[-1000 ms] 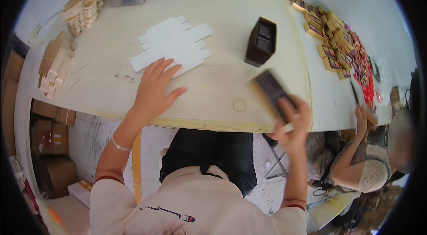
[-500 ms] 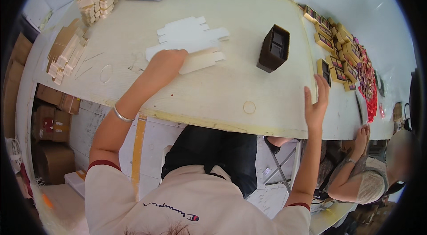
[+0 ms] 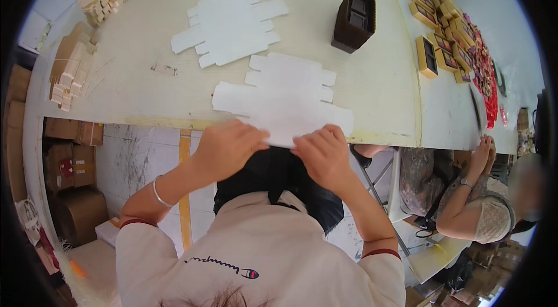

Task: The person folds flat cardboard pieces into small rectangular boxes and inserts a dark plastic tray into each one. The person repeats this process multiple times, placing the finished boxes on the table.

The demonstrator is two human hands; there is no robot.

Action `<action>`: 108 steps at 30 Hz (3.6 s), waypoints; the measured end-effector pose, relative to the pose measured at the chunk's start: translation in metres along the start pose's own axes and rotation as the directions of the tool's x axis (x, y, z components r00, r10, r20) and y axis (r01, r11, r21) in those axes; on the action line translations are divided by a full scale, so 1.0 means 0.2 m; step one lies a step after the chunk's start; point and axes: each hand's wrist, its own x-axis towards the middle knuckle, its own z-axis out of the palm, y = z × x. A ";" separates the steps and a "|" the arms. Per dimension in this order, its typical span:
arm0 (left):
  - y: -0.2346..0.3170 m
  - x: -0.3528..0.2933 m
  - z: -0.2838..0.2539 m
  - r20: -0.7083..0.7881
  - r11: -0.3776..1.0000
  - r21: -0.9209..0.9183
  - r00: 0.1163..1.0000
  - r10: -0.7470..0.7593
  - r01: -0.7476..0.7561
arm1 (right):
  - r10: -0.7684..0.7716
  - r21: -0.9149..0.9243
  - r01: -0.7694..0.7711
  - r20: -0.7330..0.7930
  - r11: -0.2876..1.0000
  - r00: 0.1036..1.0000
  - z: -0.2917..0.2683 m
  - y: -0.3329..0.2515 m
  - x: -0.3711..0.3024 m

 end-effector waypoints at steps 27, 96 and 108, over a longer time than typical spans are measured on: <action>0.09 0.20 -0.07 0.084 0.858 -0.199 0.880 -0.467 0.474 | 0.184 0.015 -0.190 0.183 0.982 0.966 -0.08 0.11 0.34; -0.13 0.10 -0.19 0.545 0.832 -0.400 0.829 -0.122 0.385 | 0.038 0.481 -0.165 0.263 0.861 0.964 0.02 0.05 0.13; -0.09 0.11 0.04 0.180 0.984 -0.179 0.984 0.016 0.017 | 0.112 0.430 -0.218 0.257 0.876 0.960 0.09 0.02 0.19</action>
